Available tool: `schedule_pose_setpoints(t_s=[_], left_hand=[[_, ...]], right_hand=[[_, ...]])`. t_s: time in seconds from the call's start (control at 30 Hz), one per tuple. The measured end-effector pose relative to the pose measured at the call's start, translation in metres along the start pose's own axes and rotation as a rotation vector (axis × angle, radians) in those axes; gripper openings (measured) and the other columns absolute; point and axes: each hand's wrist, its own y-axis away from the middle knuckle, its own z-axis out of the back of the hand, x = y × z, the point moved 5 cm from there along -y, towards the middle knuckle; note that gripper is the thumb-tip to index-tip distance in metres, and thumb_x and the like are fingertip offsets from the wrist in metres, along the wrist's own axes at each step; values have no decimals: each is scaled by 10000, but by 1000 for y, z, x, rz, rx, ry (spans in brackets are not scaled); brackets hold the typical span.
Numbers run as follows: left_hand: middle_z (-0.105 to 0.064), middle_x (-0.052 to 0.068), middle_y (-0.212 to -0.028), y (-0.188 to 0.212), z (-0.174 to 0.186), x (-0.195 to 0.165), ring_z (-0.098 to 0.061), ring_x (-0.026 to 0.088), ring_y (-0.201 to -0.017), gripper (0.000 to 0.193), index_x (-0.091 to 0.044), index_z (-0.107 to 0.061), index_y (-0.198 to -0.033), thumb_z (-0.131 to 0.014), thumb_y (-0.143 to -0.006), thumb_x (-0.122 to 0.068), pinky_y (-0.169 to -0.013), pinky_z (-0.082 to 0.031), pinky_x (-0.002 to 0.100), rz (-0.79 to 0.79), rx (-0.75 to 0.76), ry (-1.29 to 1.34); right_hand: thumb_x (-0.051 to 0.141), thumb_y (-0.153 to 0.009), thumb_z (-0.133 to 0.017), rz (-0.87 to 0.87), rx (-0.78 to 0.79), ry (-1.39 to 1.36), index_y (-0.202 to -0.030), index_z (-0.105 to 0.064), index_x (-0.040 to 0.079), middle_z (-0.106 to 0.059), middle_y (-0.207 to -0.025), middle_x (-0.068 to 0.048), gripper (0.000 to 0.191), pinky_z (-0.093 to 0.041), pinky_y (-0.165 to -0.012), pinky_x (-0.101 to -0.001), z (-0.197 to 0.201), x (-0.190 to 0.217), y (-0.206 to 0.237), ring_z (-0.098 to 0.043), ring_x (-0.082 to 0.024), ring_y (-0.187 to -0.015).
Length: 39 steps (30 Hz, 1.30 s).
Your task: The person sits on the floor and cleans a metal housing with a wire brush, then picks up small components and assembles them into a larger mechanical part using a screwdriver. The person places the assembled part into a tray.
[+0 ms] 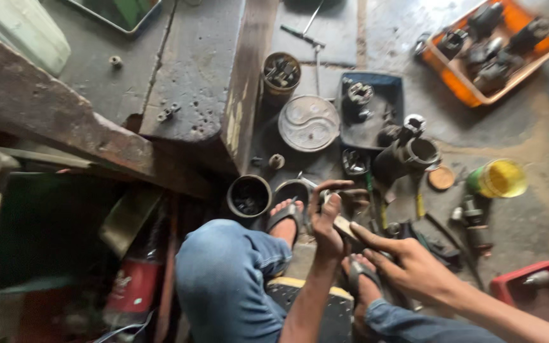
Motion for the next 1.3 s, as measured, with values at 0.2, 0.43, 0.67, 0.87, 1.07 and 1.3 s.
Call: schedule_pose_setpoints(t_s=[0.2, 0.43, 0.67, 0.87, 1.07, 1.3], left_hand=[[-699, 128, -1099, 2, -17, 8, -723, 291, -954, 452, -60, -552, -1203, -474, -997, -454, -860, -589, 410, 148, 24, 368], [-726, 201, -1128, 3, -9, -21, -704, 281, -1013, 423, 32, -622, -1246, -685, -1051, -339, -911, -554, 372, -208, 8, -484], [-685, 149, -1188, 5, -16, -8, -739, 278, -940, 473, -21, -552, -1247, -629, -982, -405, -800, -619, 376, 113, -8, 55], [-719, 171, -1157, 4, -8, -5, -714, 276, -957, 394, 33, -607, -1230, -640, -1047, -315, -843, -581, 359, 26, -50, -294], [-700, 153, -1136, 9, -11, -13, -725, 235, -999, 257, 31, -599, -1172, -629, -1029, -180, -896, -578, 329, -87, 6, -341], [-713, 196, -1088, 7, -14, -5, -722, 239, -951, 356, 33, -595, -1126, -476, -1067, -297, -864, -598, 346, 396, 130, -22]], right_hand=[[134, -795, -674, 170, -238, 537, -1475, -556, 336, -715, -784, -125, 719, -567, -637, -420, 28, 27, -11, -716, -342, -682], [252, -837, -678, 91, -153, 878, -1566, -432, 374, -619, -734, -110, 779, -531, -532, -493, 22, 10, -14, -663, -337, -560], [442, -798, -721, 327, -185, 831, -1557, -481, 377, -608, -735, -87, 799, -518, -435, -450, 12, 11, 4, -650, -296, -511], [322, -834, -651, 139, -180, 903, -1593, -428, 423, -609, -749, -115, 797, -521, -484, -479, 31, 22, -11, -664, -315, -540], [281, -861, -652, 64, -144, 534, -1548, -453, 378, -658, -698, -130, 722, -510, -523, -498, 27, 23, -11, -652, -367, -540], [252, -724, -719, 415, -68, 852, -1510, -567, 382, -617, -707, -74, 811, -519, -419, -449, 33, 28, -5, -641, -329, -499]])
